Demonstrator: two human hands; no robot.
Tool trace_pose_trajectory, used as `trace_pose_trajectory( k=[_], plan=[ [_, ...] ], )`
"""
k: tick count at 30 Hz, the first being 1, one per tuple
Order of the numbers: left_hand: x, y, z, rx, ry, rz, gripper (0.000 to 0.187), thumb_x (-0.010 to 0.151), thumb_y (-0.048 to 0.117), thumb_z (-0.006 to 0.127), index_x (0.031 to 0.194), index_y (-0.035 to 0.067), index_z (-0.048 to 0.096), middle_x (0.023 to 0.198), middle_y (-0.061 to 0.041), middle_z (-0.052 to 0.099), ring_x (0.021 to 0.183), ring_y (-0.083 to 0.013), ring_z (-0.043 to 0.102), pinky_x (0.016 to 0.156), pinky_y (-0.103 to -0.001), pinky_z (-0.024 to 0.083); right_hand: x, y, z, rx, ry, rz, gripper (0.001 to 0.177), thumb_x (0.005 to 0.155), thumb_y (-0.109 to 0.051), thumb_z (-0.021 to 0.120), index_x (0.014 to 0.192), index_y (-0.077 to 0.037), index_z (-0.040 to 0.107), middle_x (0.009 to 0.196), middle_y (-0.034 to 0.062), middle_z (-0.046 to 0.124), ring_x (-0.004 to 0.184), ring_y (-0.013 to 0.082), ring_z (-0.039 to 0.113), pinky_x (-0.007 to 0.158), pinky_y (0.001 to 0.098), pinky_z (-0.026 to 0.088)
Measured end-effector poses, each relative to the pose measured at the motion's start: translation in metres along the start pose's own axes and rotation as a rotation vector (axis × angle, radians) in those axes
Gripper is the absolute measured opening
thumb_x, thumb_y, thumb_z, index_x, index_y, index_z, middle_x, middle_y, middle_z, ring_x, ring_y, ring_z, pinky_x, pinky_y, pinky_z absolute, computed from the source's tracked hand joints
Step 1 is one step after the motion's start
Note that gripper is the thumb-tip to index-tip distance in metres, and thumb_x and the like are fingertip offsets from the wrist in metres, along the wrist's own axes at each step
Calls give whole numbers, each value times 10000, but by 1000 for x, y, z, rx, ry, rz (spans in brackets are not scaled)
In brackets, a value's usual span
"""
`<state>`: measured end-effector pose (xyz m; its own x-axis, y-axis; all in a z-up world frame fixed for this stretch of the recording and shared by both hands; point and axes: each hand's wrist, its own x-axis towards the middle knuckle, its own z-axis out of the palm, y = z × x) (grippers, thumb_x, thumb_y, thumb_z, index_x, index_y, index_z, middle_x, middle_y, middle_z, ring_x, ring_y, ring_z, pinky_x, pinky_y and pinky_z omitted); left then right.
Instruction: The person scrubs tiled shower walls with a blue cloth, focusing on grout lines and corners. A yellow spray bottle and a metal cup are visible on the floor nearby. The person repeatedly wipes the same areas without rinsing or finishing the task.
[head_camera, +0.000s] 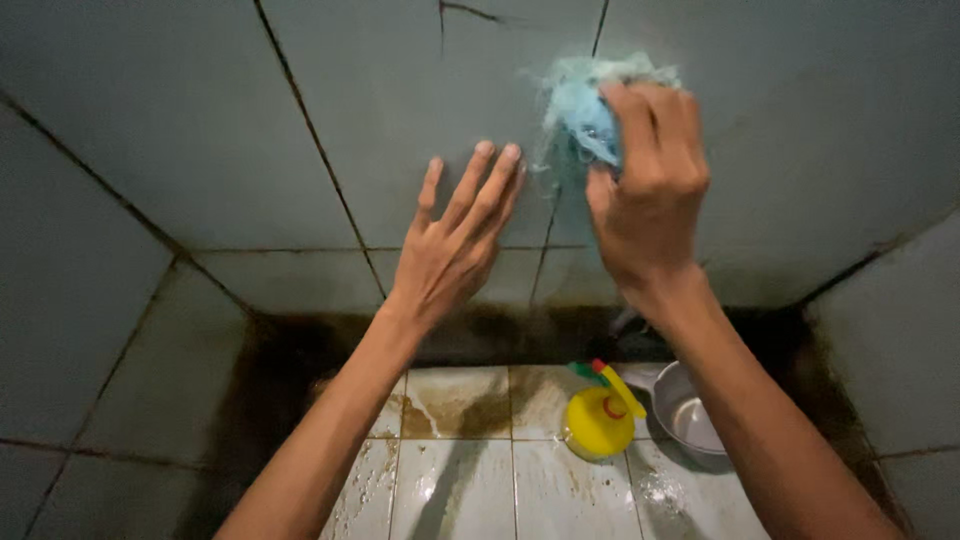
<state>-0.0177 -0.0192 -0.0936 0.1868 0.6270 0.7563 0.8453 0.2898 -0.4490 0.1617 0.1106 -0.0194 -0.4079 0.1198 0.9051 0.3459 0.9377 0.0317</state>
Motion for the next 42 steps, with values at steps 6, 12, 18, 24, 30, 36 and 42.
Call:
trace_pose_trajectory(
  k=[6, 12, 18, 24, 30, 36, 42],
  plan=[
    [-1, 3, -1, -19, -30, 26, 575, 1030, 212, 584, 1580, 58, 521, 1681, -68, 336, 1567, -233, 295, 1288, -535, 229, -57, -15, 12, 47, -220, -112, 488, 686, 105, 676, 1170, 47, 650, 1134, 198, 658, 1053, 361, 648, 884, 442, 575],
    [1, 3, -6, -11, 24, 37, 549, 1075, 186, 587, 1607, 80, 502, 1685, -73, 331, 1567, -229, 304, 1296, -507, 234, -31, -7, 4, 27, -137, -155, 459, 697, 98, 626, 1148, 21, 656, 1098, 171, 666, 1044, 357, 659, 870, 440, 586],
    [20, -9, 2, -55, 78, -98, 583, 1052, 82, 552, 1629, 114, 483, 1693, -40, 326, 1568, -228, 300, 1294, -491, 230, 42, 7, -5, -85, 99, -70, 455, 811, 159, 662, 1234, -9, 641, 1144, 162, 606, 1070, 312, 624, 829, 439, 545],
    [27, -8, -5, -40, 96, -66, 551, 1096, 158, 606, 1632, 88, 496, 1716, -44, 305, 1590, -225, 291, 1319, -493, 193, -6, -17, -2, -5, -115, -137, 531, 704, 130, 704, 1217, 31, 609, 1152, 194, 614, 1071, 388, 611, 908, 474, 558],
    [50, -23, -10, -50, 103, -65, 585, 1010, 144, 611, 1588, 106, 530, 1695, -21, 328, 1568, -218, 303, 1304, -495, 189, 37, -12, -5, -63, 16, -27, 476, 789, 169, 687, 1230, 1, 629, 1159, 156, 623, 1097, 343, 621, 945, 465, 541],
    [90, -24, -22, -213, 167, -245, 559, 1066, 131, 588, 1616, 94, 500, 1704, -30, 318, 1587, -230, 292, 1313, -490, 178, 78, -24, -11, 20, 142, 61, 414, 840, 145, 660, 1239, 40, 631, 1198, 184, 646, 1141, 350, 637, 973, 460, 553],
    [104, -31, -49, -105, 153, -191, 611, 1052, 108, 589, 1641, 118, 426, 1694, -6, 350, 1577, -210, 303, 1312, -481, 185, 90, -31, -22, -4, 137, 71, 362, 810, 148, 643, 1161, 56, 643, 1107, 205, 658, 1049, 351, 650, 891, 444, 565]
  ],
)
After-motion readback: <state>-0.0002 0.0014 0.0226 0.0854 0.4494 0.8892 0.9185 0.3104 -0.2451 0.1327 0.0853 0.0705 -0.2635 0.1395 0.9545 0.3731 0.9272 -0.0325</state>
